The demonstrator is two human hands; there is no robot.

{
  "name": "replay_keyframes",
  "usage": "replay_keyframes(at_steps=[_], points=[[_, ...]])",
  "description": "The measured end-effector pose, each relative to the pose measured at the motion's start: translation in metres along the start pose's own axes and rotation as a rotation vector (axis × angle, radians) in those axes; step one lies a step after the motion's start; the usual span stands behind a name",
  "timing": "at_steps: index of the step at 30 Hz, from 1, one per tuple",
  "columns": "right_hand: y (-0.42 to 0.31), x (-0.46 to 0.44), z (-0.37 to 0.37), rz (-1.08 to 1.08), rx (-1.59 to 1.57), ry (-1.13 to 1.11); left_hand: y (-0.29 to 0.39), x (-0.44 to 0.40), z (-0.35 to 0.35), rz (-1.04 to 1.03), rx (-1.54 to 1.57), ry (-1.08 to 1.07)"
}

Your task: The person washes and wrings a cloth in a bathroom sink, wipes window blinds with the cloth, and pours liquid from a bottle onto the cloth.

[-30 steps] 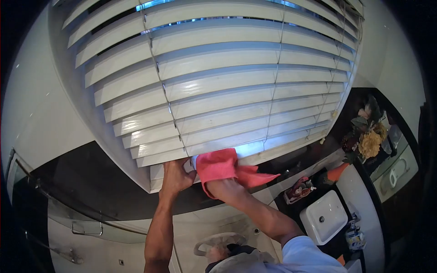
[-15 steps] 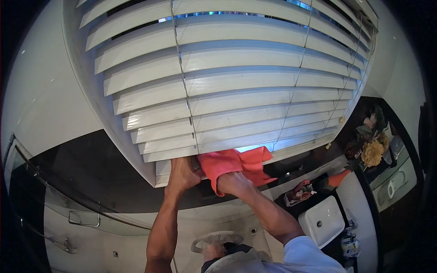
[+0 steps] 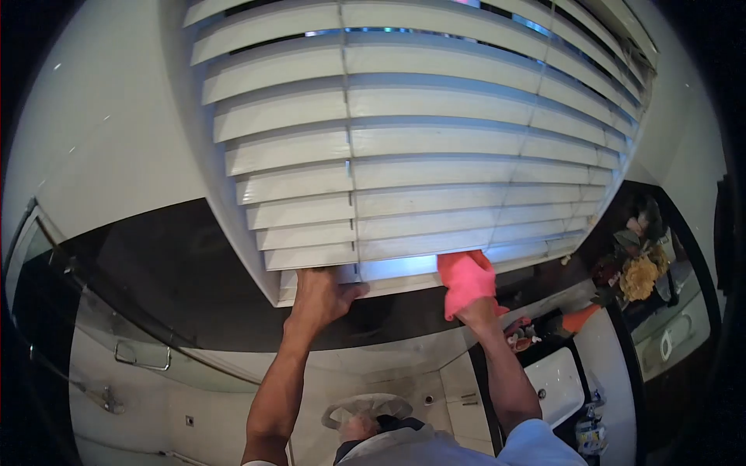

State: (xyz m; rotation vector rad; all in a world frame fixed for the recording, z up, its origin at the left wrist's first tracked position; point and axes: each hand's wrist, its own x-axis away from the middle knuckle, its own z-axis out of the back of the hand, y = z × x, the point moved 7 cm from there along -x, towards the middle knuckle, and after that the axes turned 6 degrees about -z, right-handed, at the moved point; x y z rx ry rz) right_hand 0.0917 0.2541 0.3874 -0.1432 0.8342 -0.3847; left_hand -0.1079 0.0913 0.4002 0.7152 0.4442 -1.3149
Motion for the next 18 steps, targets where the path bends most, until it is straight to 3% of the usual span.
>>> replay_keyframes(at_steps=[2,4,5,6,8,9,10,11,12,14,15,16,17,18], points=[[-0.025,-0.009,0.016,-0.214,-0.005,-0.153,0.01,0.022,0.013,-0.045,-0.121,0.006],[-0.044,0.007,0.015,0.036,-0.497,-0.093,0.03,0.065,0.029,-0.127,-0.112,0.226],[-0.063,0.025,0.009,-0.055,-0.646,-0.093,0.048,0.074,0.039,0.002,0.146,0.222],[-0.064,0.061,-0.018,-0.292,-0.908,-0.2,0.071,0.083,0.04,0.133,0.405,0.216],[-0.111,0.055,-0.003,0.157,-0.398,-0.156,0.087,0.12,0.007,0.265,0.692,0.204],[-0.12,0.064,-0.027,0.284,-0.47,-0.505,0.088,0.139,0.001,0.267,0.691,0.202],[-0.126,0.08,-0.045,0.412,-0.53,-0.855,0.073,0.165,-0.018,0.598,0.869,0.175],[-0.11,0.089,-0.066,0.083,-0.686,-1.181,0.061,0.19,-0.038,0.933,1.036,0.145],[-0.107,0.078,-0.05,0.093,-0.68,-1.18,0.053,0.194,-0.036,0.928,1.037,0.155],[-0.116,0.075,-0.005,0.067,-0.829,-1.65,0.022,0.215,-0.023,1.107,1.194,0.483],[-0.108,0.045,-0.002,-0.01,-0.694,-1.272,0.018,0.212,-0.014,1.113,1.192,0.492],[-0.096,0.02,0.008,-0.084,-0.559,-0.895,0.019,0.194,0.006,0.962,1.157,0.479],[-0.085,0.0,0.007,0.031,-0.307,-0.533,0.022,0.178,0.021,0.815,1.116,0.452],[-0.076,-0.012,0.004,0.143,-0.049,-0.16,0.023,0.168,0.023,0.814,1.112,0.446]])
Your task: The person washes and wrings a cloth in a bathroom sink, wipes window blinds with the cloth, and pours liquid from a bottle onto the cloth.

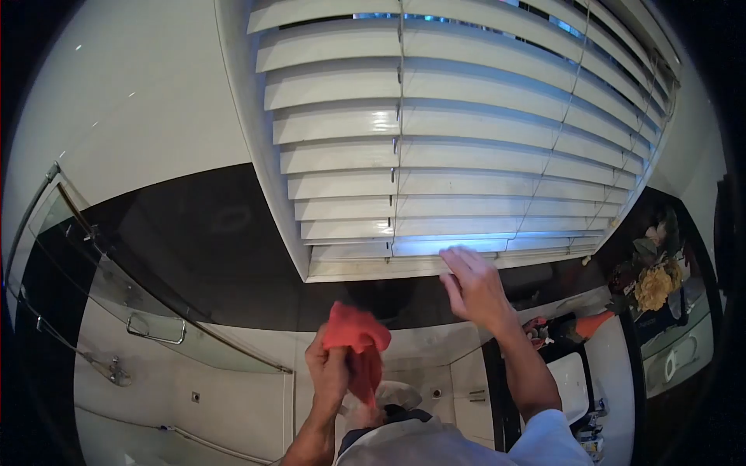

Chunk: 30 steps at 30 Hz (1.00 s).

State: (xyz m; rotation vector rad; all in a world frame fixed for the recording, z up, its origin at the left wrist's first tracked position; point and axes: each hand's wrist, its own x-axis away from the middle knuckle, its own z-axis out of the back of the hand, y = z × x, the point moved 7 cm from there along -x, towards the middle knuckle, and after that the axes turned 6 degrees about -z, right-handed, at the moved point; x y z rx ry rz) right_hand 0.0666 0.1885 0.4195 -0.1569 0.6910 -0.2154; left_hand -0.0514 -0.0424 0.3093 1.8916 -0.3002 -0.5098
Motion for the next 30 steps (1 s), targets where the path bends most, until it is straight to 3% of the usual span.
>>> replay_keyframes(at_steps=[4,6,7,11,14,15,18,20,21,22,23,24,26,27,28,30], points=[[0.018,-0.016,-0.035,0.043,0.097,-0.031,0.056,-0.035,-0.067,-0.708,-0.702,-0.202],[0.034,-0.011,-0.058,-0.16,0.176,-0.272,0.052,-0.046,-0.089,-0.693,-0.837,-0.209],[0.033,-0.012,-0.057,-0.112,0.169,-0.163,0.043,-0.053,-0.103,-0.742,-0.984,-0.258],[0.036,-0.008,-0.063,-0.088,0.176,-0.155,0.01,-0.088,-0.122,-0.737,-1.36,-0.304],[0.038,-0.006,-0.062,-0.053,0.181,-0.096,0.011,-0.102,-0.105,-0.789,-1.413,-0.25],[0.038,-0.008,-0.063,-0.076,0.171,-0.123,-0.01,-0.117,-0.083,-0.672,-1.517,-0.233],[0.041,-0.005,-0.061,-0.155,0.157,-0.146,0.027,-0.103,-0.066,-0.666,-1.3,-0.142],[0.033,-0.001,-0.047,-0.05,0.054,-0.014,0.038,-0.075,-0.062,-0.637,-1.061,-0.108],[0.024,0.008,-0.025,0.02,-0.059,0.166,0.032,-0.058,-0.067,-0.488,-0.797,-0.17],[0.021,0.02,-0.01,0.026,-0.158,0.214,0.026,-0.041,-0.071,-0.338,-0.535,-0.192],[0.03,0.039,-0.008,-0.104,-0.39,0.146,0.015,-0.024,-0.081,-0.204,-0.346,-0.214],[0.036,0.063,-0.012,-0.235,-0.625,0.079,0.005,-0.015,-0.088,-0.188,-0.337,-0.235],[0.042,0.105,-0.036,-0.458,-1.372,-0.037,-0.004,0.004,-0.127,-0.228,-0.343,-0.571],[0.041,0.124,-0.037,-0.527,-1.466,-0.007,-0.004,0.012,-0.146,-0.241,-0.337,-0.686],[0.045,0.146,-0.041,-0.502,-1.551,0.094,0.015,0.02,-0.18,-0.446,-0.535,-0.859],[0.042,0.171,-0.028,-0.453,-1.539,0.197,0.023,0.024,-0.216,-0.663,-0.725,-1.037]])
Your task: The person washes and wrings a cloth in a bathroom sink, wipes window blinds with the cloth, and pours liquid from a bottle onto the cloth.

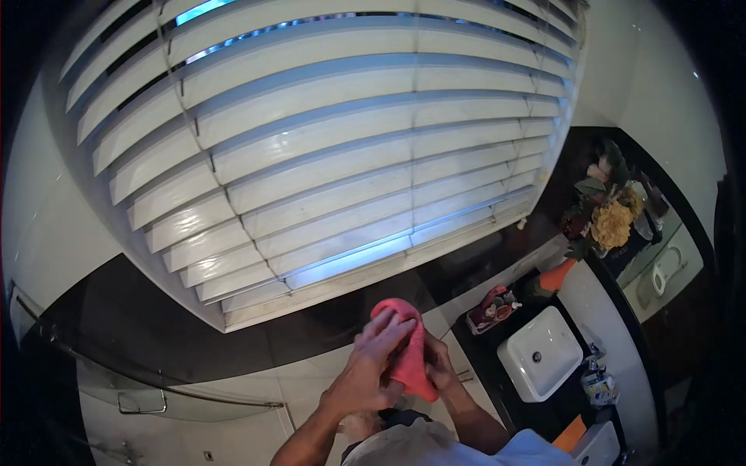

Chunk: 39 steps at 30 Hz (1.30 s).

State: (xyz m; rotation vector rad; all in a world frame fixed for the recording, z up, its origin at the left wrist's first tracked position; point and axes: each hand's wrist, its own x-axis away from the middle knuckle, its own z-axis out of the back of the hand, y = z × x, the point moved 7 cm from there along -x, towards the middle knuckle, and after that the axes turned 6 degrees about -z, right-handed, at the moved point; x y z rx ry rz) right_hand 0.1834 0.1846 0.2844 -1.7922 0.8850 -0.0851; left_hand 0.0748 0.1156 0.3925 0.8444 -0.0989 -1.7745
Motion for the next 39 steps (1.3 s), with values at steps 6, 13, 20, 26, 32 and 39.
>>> replay_keyframes(at_steps=[6,13,20,26,32,39], points=[[-0.019,0.019,0.037,-0.182,-0.456,0.441,-0.03,-0.047,-0.011,-0.058,0.065,0.24],[-0.079,0.002,0.103,0.084,-0.322,0.607,-0.054,-0.095,-0.029,0.051,-0.693,0.194],[-0.119,-0.085,0.104,0.386,1.189,0.372,-0.086,-0.118,-0.033,0.11,-0.523,0.162],[-0.117,-0.123,0.069,0.37,1.65,0.31,-0.094,-0.129,-0.03,0.127,-0.506,0.181],[-0.098,-0.154,0.068,-0.001,1.97,0.156,-0.085,-0.132,-0.019,0.034,-0.457,0.412],[-0.075,-0.169,0.064,0.192,1.805,0.063,-0.091,-0.132,-0.021,0.081,-0.295,0.365]])
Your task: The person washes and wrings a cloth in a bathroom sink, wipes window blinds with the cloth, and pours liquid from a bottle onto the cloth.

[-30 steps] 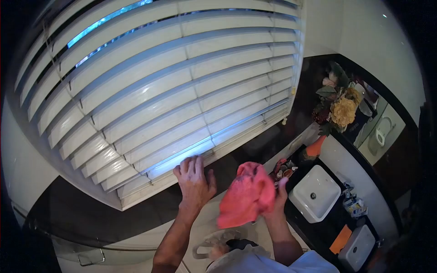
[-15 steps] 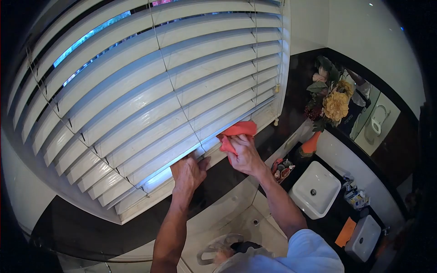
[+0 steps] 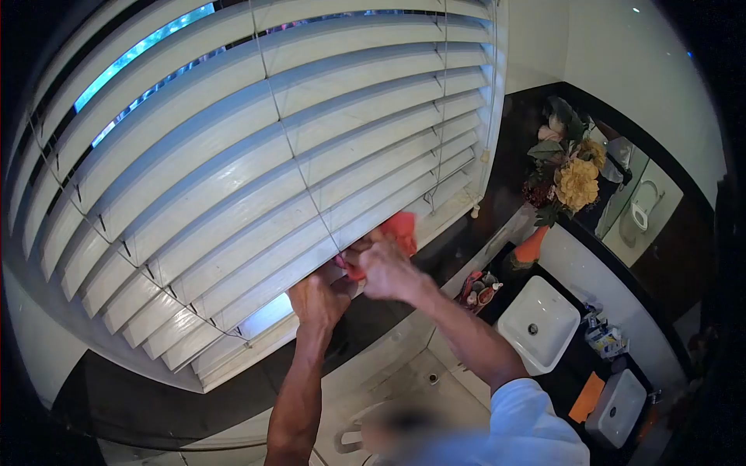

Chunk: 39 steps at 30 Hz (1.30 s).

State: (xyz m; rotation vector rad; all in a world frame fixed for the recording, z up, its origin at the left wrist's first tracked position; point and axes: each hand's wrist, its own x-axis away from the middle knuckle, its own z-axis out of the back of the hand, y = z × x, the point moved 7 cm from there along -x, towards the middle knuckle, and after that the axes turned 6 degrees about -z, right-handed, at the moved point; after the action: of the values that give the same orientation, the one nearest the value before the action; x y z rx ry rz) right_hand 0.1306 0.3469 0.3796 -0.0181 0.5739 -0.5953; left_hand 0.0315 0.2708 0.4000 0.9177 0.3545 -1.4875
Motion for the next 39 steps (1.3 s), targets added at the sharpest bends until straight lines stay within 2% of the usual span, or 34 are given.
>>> replay_keyframes(at_steps=[3,5,6,7,9,11,13,15,17,19,20,21,23,25,27,28,30,31,33,35,37,39], points=[[0.012,0.005,0.013,-0.042,-0.006,0.093,-0.004,0.004,0.004,0.018,-0.015,0.048],[0.048,0.002,0.023,-0.28,0.203,-0.192,-0.013,0.007,-0.001,0.037,-0.043,0.035],[0.065,0.002,0.031,-0.36,0.201,-0.055,-0.017,0.009,-0.004,0.049,-0.064,0.02],[0.072,-0.004,0.031,-0.347,0.1,-0.016,-0.02,0.009,-0.005,0.053,-0.063,0.021],[0.077,-0.007,0.004,-0.441,0.053,-0.312,-0.02,0.011,-0.008,0.056,-0.047,0.025],[0.032,-0.001,-0.018,-0.128,0.131,-0.191,-0.008,0.005,-0.001,0.032,-0.023,0.032],[-0.019,0.007,0.012,0.019,0.046,0.041,-0.005,0.004,-0.001,0.022,-0.011,0.034],[0.001,0.013,0.007,-0.003,-0.021,-0.022,-0.009,0.007,0.0,-0.018,-0.028,0.06],[0.052,0.018,0.013,-0.279,0.221,-0.117,-0.015,0.009,-0.001,0.011,-0.034,0.057],[0.072,0.027,0.036,-0.188,0.208,0.176,-0.019,0.013,-0.005,0.043,-0.036,0.051],[0.078,0.039,0.047,-0.219,0.039,0.287,-0.021,0.016,-0.006,0.018,-0.037,0.055],[0.081,0.051,0.05,-0.222,0.048,0.288,-0.021,0.016,-0.007,-0.011,-0.035,0.063],[0.109,0.092,0.056,-0.484,-0.555,0.502,-0.014,0.016,0.002,-0.059,-0.101,0.105],[0.122,0.142,0.052,-0.776,-1.325,0.736,-0.001,0.022,0.013,-0.114,-0.174,0.144],[0.154,0.199,0.03,-0.988,-1.655,0.85,0.023,0.04,0.031,-0.211,-0.201,0.344],[0.161,0.212,0.025,-0.969,-1.826,0.865,0.034,0.045,0.032,-0.223,-0.186,0.335],[0.17,0.229,0.024,-0.987,-1.92,0.928,0.058,0.053,0.032,-0.283,-0.092,0.382],[0.171,0.23,0.024,-0.995,-2.021,0.959,0.07,0.046,0.014,-0.338,0.062,0.219],[0.178,0.224,0.028,-0.967,-1.934,0.951,0.101,0.019,-0.02,-0.38,0.039,-0.053],[0.19,0.213,0.04,-0.929,-1.529,0.852,0.111,-0.005,-0.045,-0.364,-0.028,-0.12],[0.191,0.191,0.051,-0.915,-1.413,0.839,0.112,-0.019,-0.068,-0.354,-0.096,-0.184],[0.194,0.165,0.061,-0.83,-0.996,0.618,0.097,-0.029,-0.089,-0.229,-0.154,-0.24]])
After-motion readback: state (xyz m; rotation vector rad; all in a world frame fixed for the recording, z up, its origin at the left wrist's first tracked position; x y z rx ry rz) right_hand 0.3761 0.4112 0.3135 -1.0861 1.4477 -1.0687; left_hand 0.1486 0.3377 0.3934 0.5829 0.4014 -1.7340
